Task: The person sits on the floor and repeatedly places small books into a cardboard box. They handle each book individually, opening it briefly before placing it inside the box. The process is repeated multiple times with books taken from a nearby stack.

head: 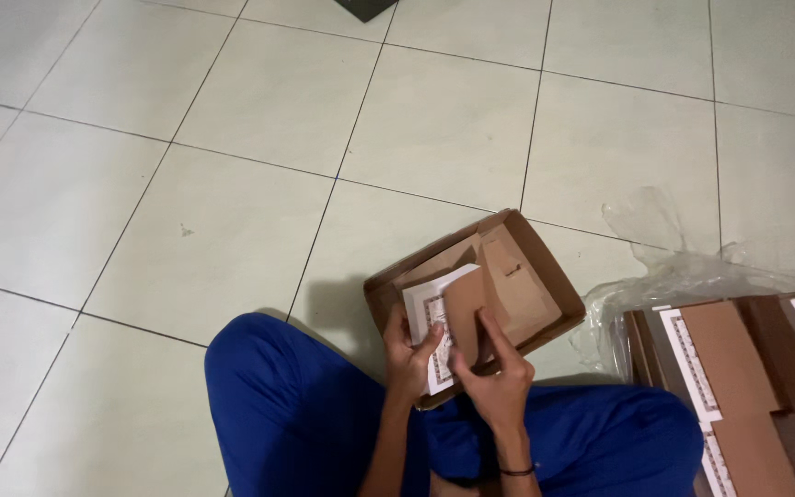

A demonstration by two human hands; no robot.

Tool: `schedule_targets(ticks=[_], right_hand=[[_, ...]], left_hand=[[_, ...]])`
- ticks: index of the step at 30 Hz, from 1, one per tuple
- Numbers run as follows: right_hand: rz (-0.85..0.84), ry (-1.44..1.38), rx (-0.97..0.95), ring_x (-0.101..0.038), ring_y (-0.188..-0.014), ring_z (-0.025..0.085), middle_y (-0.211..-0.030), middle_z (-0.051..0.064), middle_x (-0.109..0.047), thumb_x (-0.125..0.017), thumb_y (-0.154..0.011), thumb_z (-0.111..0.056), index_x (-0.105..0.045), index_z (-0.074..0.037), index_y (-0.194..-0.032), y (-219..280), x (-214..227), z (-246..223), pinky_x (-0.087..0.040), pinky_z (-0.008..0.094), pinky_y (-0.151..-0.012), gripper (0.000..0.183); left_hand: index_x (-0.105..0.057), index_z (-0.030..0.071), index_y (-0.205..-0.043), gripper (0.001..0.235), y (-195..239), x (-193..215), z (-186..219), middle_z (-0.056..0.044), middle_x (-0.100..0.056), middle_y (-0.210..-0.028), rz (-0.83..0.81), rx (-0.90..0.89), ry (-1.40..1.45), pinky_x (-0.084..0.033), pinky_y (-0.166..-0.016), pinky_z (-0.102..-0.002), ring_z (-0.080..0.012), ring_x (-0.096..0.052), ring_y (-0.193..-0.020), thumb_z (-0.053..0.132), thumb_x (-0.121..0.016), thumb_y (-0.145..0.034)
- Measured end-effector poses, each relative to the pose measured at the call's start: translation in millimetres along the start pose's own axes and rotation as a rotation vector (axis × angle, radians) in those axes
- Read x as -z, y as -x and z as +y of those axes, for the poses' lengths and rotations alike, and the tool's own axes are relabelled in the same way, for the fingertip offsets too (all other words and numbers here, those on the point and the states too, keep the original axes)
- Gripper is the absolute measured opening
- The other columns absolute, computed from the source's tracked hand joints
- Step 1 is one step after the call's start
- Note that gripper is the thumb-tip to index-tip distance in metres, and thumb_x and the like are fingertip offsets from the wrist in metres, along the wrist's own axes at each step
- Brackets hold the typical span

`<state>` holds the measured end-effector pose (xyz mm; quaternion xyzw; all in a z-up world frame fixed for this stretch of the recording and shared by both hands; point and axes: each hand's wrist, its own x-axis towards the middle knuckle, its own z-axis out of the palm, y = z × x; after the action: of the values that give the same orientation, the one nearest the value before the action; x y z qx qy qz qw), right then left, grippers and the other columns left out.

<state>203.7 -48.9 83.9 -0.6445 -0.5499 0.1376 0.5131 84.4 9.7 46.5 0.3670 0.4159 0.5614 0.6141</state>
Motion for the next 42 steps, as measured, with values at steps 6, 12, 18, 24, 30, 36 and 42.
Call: schedule_targets(ticks=[6,12,18,24,30,36,42], right_hand=[[0.047,-0.123,-0.457,-0.051,-0.071,0.005,-0.071,-0.006,-0.062,-0.074,-0.09,-0.024,-0.079,-0.007,-0.077,11,29,68,-0.044,0.028,-0.06,0.022],[-0.018,-0.471,-0.651,-0.057,-0.073,0.01,-0.083,0.001,-0.069,-0.071,-0.095,-0.023,-0.074,-0.001,-0.088,13,40,79,-0.045,0.026,-0.059,0.023],[0.505,-0.452,-0.682,-0.056,-0.07,0.005,-0.079,-0.001,-0.067,-0.082,-0.086,-0.024,-0.07,-0.01,-0.088,12,0,63,-0.046,0.023,-0.06,0.018],[0.207,0.0,0.035,-0.069,-0.103,0.018,-0.111,0.008,-0.072,-0.067,-0.074,0.01,-0.079,-0.012,-0.114,0,-9,34,-0.056,0.026,-0.082,0.047],[0.323,0.127,0.036,-0.07,-0.074,0.021,-0.083,0.009,-0.073,-0.081,-0.086,-0.012,-0.078,0.001,-0.088,4,-17,66,-0.056,0.033,-0.067,0.013],[0.32,-0.094,-0.46,-0.067,-0.078,0.012,-0.081,0.004,-0.076,-0.082,-0.083,-0.024,-0.076,0.0,-0.071,7,-19,87,-0.056,0.032,-0.068,0.027],[0.352,-0.344,-0.561,-0.058,-0.072,0.006,-0.077,-0.005,-0.068,-0.084,-0.084,-0.019,-0.073,-0.005,-0.064,7,-15,84,-0.049,0.025,-0.057,0.027]], left_hand=[[-0.053,0.01,-0.096,0.027,-9,11,6,-0.012,-0.072,-0.094,0.042,-0.017,-0.208,-0.061,-0.07,-0.033,-0.0221,-0.073,-0.085,0.014,-0.078,-0.087],[-0.075,0.005,-0.104,0.042,-6,3,23,-0.01,-0.082,-0.099,0.016,0.252,-0.296,-0.064,-0.077,-0.034,-0.0178,-0.075,-0.086,0.009,-0.091,-0.066],[-0.065,0.008,-0.119,0.055,-5,-5,4,-0.011,-0.079,-0.103,0.181,-0.006,-0.243,-0.062,-0.078,-0.033,-0.0195,-0.075,-0.088,0.021,-0.088,-0.072],[-0.06,0.008,-0.104,0.042,-4,-10,8,-0.015,-0.078,-0.093,0.342,-0.046,-0.164,-0.061,-0.069,-0.034,-0.0196,-0.073,-0.078,0.009,-0.087,-0.072],[-0.062,0.002,-0.118,0.056,-5,-8,12,-0.019,-0.078,-0.105,0.382,0.009,-0.135,-0.064,-0.073,-0.037,-0.0249,-0.076,-0.087,0.008,-0.088,-0.069],[-0.061,0.006,-0.117,0.049,-7,-8,25,-0.016,-0.078,-0.104,0.287,-0.019,-0.159,-0.064,-0.079,-0.034,-0.0233,-0.077,-0.089,0.003,-0.083,-0.073],[-0.065,0.005,-0.117,0.049,-9,-7,30,-0.014,-0.078,-0.103,0.263,0.018,-0.188,-0.063,-0.079,-0.036,-0.0228,-0.076,-0.089,0.006,-0.085,-0.072]])
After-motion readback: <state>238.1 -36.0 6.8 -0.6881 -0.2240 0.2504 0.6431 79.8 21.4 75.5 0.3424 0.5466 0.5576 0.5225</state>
